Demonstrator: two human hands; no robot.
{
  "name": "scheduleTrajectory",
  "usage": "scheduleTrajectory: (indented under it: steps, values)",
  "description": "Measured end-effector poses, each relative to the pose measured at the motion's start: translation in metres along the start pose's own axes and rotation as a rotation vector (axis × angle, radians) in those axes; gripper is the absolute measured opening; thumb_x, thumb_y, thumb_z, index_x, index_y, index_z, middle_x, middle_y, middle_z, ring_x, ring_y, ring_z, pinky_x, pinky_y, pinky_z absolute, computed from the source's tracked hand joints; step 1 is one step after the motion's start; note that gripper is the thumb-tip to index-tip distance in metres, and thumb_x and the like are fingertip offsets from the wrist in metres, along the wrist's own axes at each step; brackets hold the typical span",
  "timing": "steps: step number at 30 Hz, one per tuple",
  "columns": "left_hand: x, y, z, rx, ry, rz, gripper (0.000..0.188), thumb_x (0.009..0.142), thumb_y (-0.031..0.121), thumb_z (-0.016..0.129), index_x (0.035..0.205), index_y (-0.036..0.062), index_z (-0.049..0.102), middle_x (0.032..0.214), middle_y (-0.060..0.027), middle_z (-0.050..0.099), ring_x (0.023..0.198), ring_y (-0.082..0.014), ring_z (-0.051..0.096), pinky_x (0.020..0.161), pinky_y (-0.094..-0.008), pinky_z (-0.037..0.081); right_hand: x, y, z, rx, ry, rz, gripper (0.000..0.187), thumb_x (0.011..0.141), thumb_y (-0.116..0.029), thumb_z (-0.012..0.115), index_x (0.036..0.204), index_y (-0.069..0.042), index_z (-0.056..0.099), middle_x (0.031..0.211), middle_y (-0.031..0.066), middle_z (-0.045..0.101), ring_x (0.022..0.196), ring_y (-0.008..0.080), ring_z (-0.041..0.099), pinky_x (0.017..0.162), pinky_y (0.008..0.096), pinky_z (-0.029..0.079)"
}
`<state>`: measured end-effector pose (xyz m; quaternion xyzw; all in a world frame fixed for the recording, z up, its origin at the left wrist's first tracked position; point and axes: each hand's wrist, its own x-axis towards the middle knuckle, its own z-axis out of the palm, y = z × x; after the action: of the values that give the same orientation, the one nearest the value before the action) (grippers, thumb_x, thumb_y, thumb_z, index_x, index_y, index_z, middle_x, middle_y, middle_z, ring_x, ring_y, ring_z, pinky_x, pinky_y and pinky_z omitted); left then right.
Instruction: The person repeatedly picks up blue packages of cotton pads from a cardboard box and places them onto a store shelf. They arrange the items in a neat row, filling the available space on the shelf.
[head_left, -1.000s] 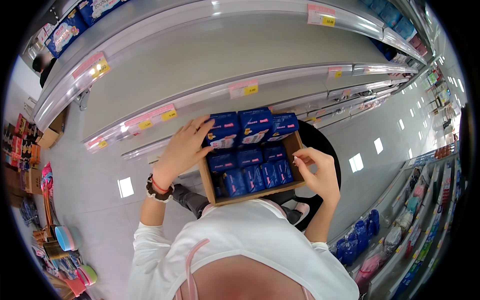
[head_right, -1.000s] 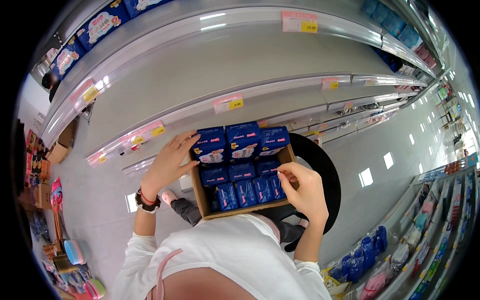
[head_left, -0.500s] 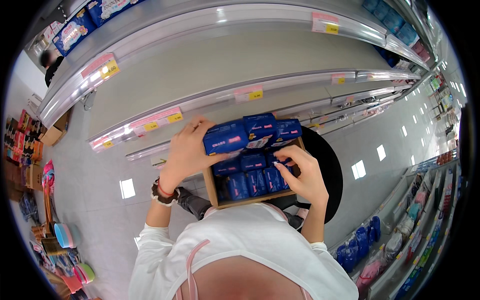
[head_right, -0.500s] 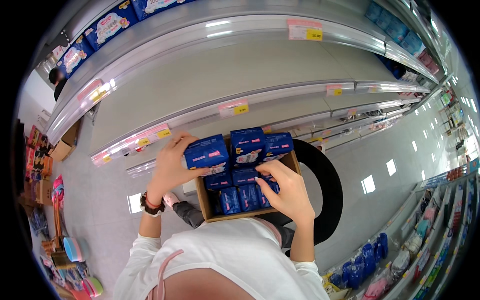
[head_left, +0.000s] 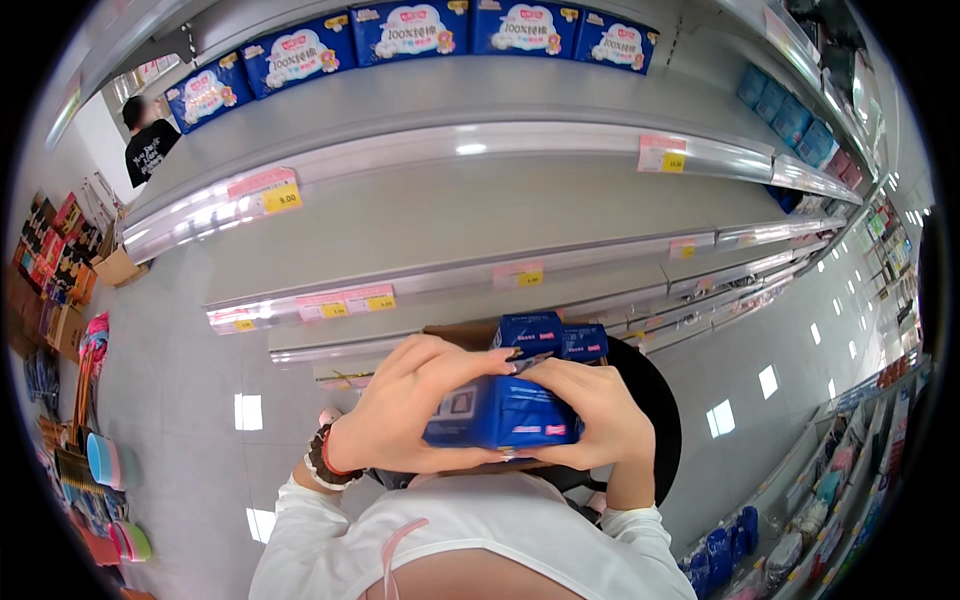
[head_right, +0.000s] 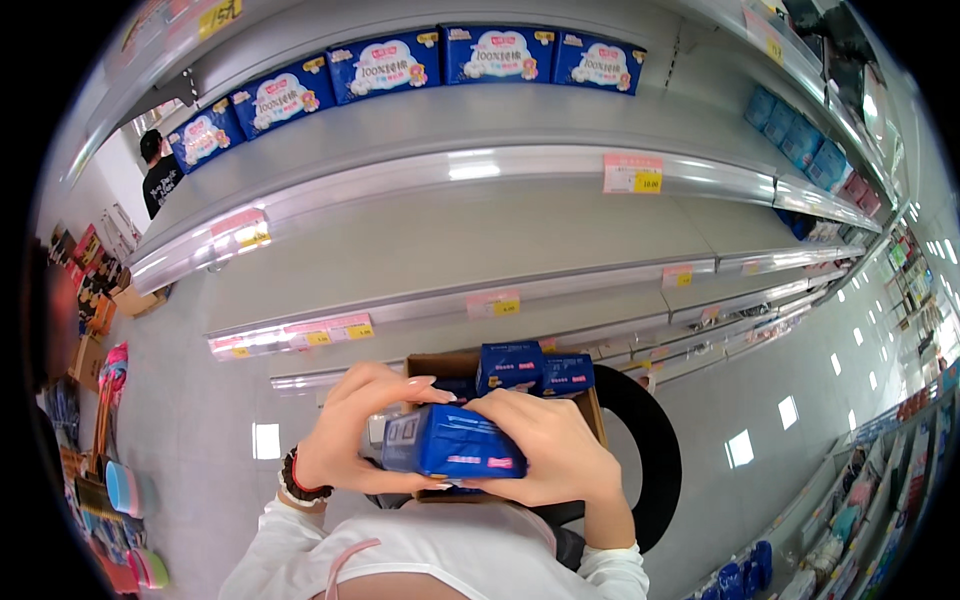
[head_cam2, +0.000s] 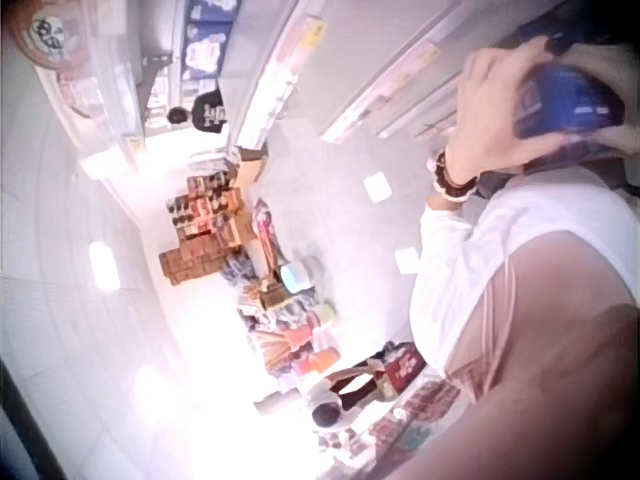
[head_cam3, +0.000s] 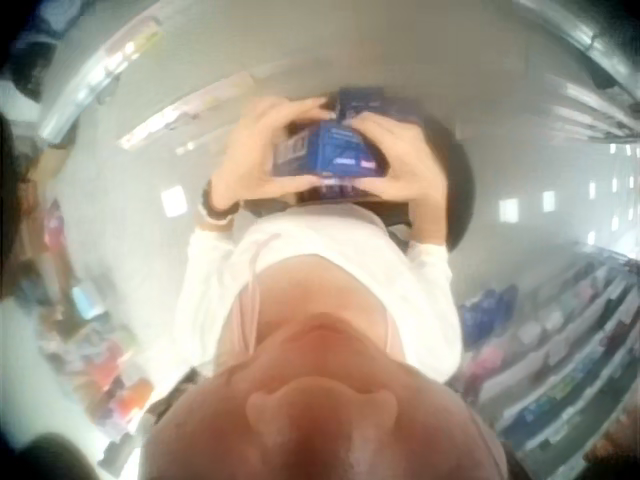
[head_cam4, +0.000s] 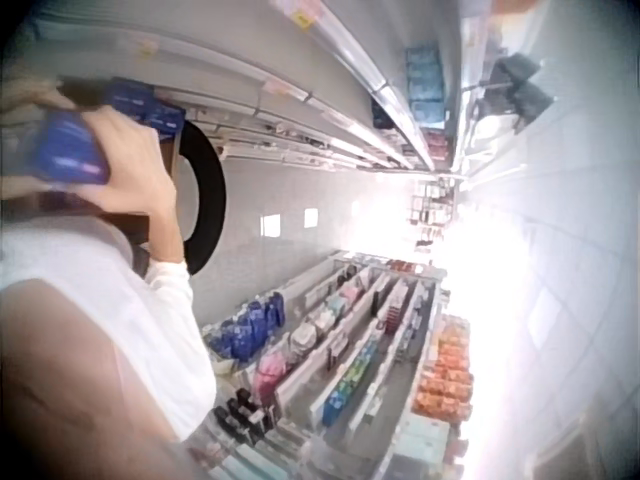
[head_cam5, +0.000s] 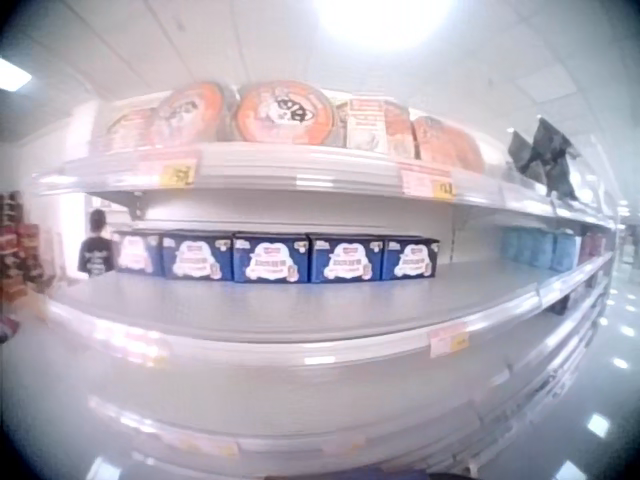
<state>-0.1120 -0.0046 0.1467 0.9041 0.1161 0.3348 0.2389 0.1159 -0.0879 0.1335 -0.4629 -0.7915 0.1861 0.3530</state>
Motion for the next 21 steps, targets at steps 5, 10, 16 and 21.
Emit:
scheduleTrajectory:
  steps: [5, 10, 16, 21]
  values:
    - [-0.004, 0.009, -0.026, 0.120, 0.069, -0.022, 0.087, 0.062, 0.039, 0.086, 0.132, 0.0055, 0.046, 0.128, -0.0141, 0.055, 0.113, -0.0315, 0.055, 0.094, -0.0403, 0.041, 0.004, 0.017, -0.021, 0.273, 0.208, -0.143, 0.064, 0.061, -0.025, 0.081, 0.114, 0.002, 0.057, 0.107, 0.0205, 0.064, 0.097, 0.0322, 0.065, 0.086, 0.0369, 0.051]
    - [0.000, 0.008, -0.056, 0.296, 0.224, -0.094, 0.084, 0.054, 0.019, 0.087, 0.127, 0.0029, 0.051, 0.122, -0.0161, 0.060, 0.109, -0.0308, 0.058, 0.089, -0.0383, 0.046, 0.037, 0.041, -0.038, 0.545, 0.314, -0.520, 0.077, 0.067, -0.036, 0.082, 0.124, 0.004, 0.049, 0.121, 0.0269, 0.056, 0.113, 0.0391, 0.057, 0.095, 0.0451, 0.046]
    - [0.058, -0.012, -0.115, 0.459, 0.504, 0.392, 0.066, 0.056, -0.006, 0.074, 0.118, 0.0021, 0.055, 0.126, -0.0189, 0.056, 0.115, -0.0330, 0.055, 0.091, -0.0362, 0.047, 0.111, -0.006, -0.085, -0.355, 0.682, -0.665, 0.065, 0.064, -0.011, 0.080, 0.124, -0.004, 0.057, 0.123, 0.0163, 0.056, 0.114, 0.0293, 0.055, 0.093, 0.0364, 0.047]
    - [0.106, -0.052, -0.136, 0.462, 0.482, 0.228, 0.067, 0.070, 0.004, 0.076, 0.130, 0.0084, 0.044, 0.129, -0.0155, 0.055, 0.118, -0.0244, 0.053, 0.104, -0.0354, 0.036, 0.180, 0.022, -0.098, -0.294, 0.670, -0.451, 0.069, 0.065, -0.008, 0.080, 0.128, -0.007, 0.053, 0.120, 0.0138, 0.059, 0.110, 0.0291, 0.058, 0.091, 0.0349, 0.048]
